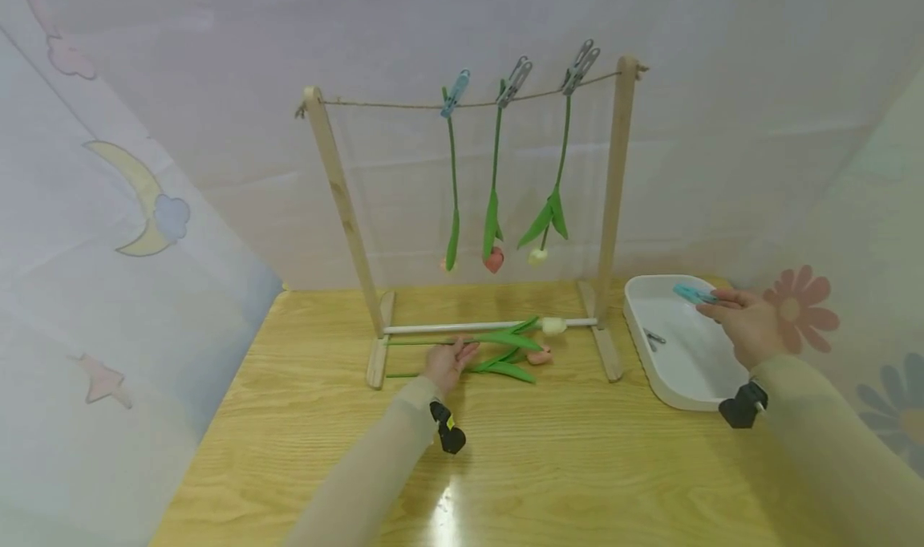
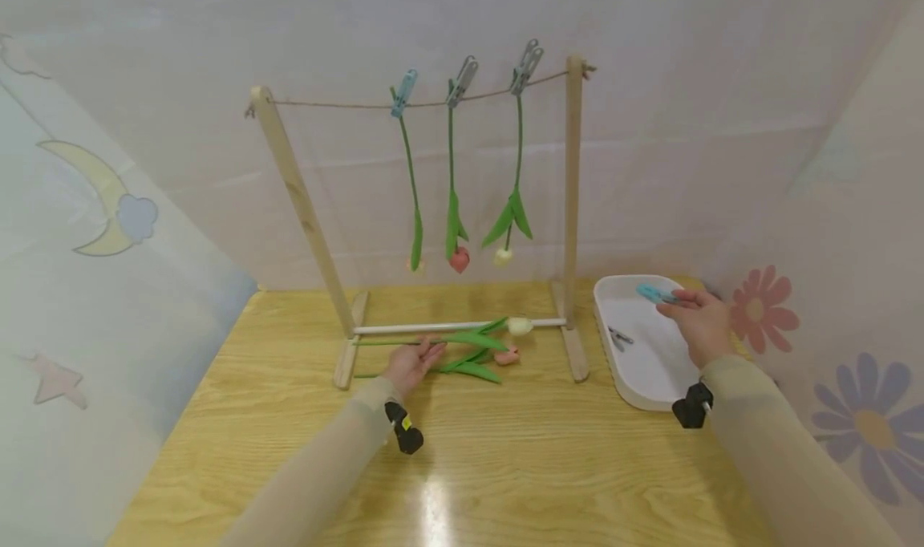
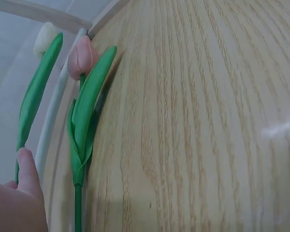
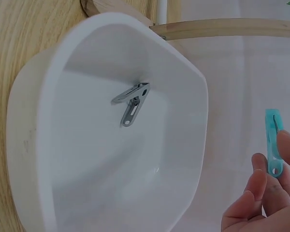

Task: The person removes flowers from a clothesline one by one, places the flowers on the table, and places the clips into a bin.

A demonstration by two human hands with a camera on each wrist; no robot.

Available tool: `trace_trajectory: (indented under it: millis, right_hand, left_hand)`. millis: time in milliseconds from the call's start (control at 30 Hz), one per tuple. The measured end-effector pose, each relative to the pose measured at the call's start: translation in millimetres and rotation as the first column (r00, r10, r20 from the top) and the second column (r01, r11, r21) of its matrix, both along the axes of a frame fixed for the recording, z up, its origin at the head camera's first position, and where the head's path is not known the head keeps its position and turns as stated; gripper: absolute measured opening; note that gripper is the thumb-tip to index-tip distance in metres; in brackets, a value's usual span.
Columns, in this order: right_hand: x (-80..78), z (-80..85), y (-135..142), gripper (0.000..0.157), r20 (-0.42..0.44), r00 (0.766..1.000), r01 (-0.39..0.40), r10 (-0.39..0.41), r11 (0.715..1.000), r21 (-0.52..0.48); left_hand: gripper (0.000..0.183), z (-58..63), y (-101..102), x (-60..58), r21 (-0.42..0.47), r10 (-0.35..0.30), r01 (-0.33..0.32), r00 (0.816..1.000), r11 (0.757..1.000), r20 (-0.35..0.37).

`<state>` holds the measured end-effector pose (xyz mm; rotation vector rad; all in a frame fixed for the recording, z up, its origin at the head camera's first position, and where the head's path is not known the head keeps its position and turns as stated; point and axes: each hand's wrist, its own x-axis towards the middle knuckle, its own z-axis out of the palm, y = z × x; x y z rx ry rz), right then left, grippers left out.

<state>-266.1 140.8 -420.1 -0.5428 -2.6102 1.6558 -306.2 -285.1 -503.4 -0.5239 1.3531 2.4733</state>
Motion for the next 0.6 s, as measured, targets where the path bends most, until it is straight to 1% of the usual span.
trace_trajectory:
  millis: [67, 167, 367, 467, 600]
  right_hand:
    - [-2.2, -0.2, 0, 0.073, 0.01, 1.0, 0.003, -0.003, 1.0, 0.015]
    - [-4.9, -0.7, 2, 0.073, 0.026, 1.0, -0.001, 0.0, 0.999, 0.037]
    - [-9.5, -3.3, 6, 0.073, 0.038, 0.999, -0.009, 0.008, 0.999, 0.039]
    - [-12.5, -6.2, 9, 0.071, 0.054, 0.998, -0.011, 0.008, 0.999, 0.049]
    - [-17.7, -10.2, 12, 0.07, 0.107, 0.994, -0.04, 0.035, 0.998, 0.049]
  left_hand:
    - [0.045, 1.9, 0, -0.5, 0.008, 0.004, -0.005, 0.999, 1.0, 0.034]
    - [0.047, 4.8, -1, -1.2, 0.014, 0.017, -0.018, 0.998, 1.0, 0.067]
    - [0.05, 5.6, -2, -0.5, -0.007, 0.014, -0.013, 0.997, 1.0, 0.081]
    - [0.05, 1.4, -1, -1.6, -0.014, 0.022, -0.021, 0.996, 1.0, 0.092]
    - [0.049, -10.3, -1, -6.0, -0.031, 0.063, -0.06, 0.992, 0.998, 0.109]
